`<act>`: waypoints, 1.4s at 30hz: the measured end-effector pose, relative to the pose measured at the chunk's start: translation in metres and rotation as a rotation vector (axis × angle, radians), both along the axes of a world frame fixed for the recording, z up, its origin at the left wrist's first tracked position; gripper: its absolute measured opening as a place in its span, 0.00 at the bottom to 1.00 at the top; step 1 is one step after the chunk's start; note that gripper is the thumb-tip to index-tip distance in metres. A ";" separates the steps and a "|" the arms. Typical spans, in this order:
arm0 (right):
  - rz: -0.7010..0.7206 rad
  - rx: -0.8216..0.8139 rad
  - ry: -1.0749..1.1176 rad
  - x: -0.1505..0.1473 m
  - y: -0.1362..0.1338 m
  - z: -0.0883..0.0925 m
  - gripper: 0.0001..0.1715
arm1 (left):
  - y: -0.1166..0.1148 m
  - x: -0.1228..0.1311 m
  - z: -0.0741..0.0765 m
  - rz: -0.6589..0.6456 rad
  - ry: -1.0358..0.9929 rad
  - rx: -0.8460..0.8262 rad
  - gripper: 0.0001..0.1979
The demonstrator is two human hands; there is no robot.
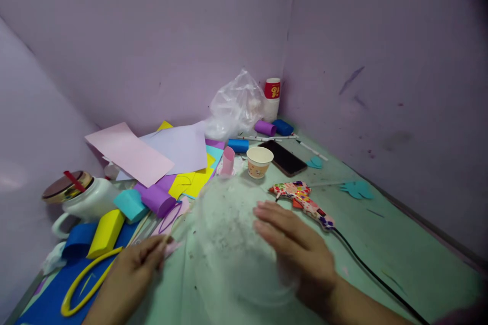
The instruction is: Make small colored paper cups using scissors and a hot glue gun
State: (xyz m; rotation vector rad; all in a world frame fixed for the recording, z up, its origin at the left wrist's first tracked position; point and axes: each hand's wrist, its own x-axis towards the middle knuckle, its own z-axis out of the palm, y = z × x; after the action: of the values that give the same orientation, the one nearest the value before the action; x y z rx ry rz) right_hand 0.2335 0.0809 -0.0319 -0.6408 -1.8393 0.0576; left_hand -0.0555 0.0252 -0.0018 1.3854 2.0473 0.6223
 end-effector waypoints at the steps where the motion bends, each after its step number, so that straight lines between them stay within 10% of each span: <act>1: 0.066 0.032 -0.112 -0.004 -0.002 -0.001 0.22 | 0.006 -0.007 -0.001 0.078 0.168 0.085 0.17; 7: 0.235 -0.282 -0.672 -0.027 -0.027 -0.025 0.33 | 0.010 0.017 0.008 0.203 0.528 0.616 0.20; 11: 0.317 -0.404 -0.687 -0.012 -0.032 -0.041 0.39 | -0.001 0.060 -0.005 -0.238 0.436 0.781 0.09; 18: 0.156 -0.568 -0.592 0.023 -0.015 -0.009 0.31 | -0.005 0.083 -0.057 -0.411 0.825 0.532 0.18; 28: -0.051 -0.655 -0.285 0.032 0.026 0.032 0.16 | -0.010 0.094 -0.061 -0.271 0.720 0.721 0.19; 34: 0.053 -0.817 -0.074 -0.007 0.092 0.088 0.24 | -0.009 0.089 -0.062 -0.184 0.612 0.866 0.16; 42: 0.280 -0.840 -0.410 -0.120 0.100 0.083 0.22 | -0.013 0.093 -0.048 -0.138 0.481 1.122 0.09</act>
State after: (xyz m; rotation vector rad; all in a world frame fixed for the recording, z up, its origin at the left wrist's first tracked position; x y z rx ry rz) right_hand 0.1136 0.1808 0.0507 -1.0092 -2.2769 0.9877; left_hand 0.0370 0.0127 -0.0495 2.4503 1.9332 1.6506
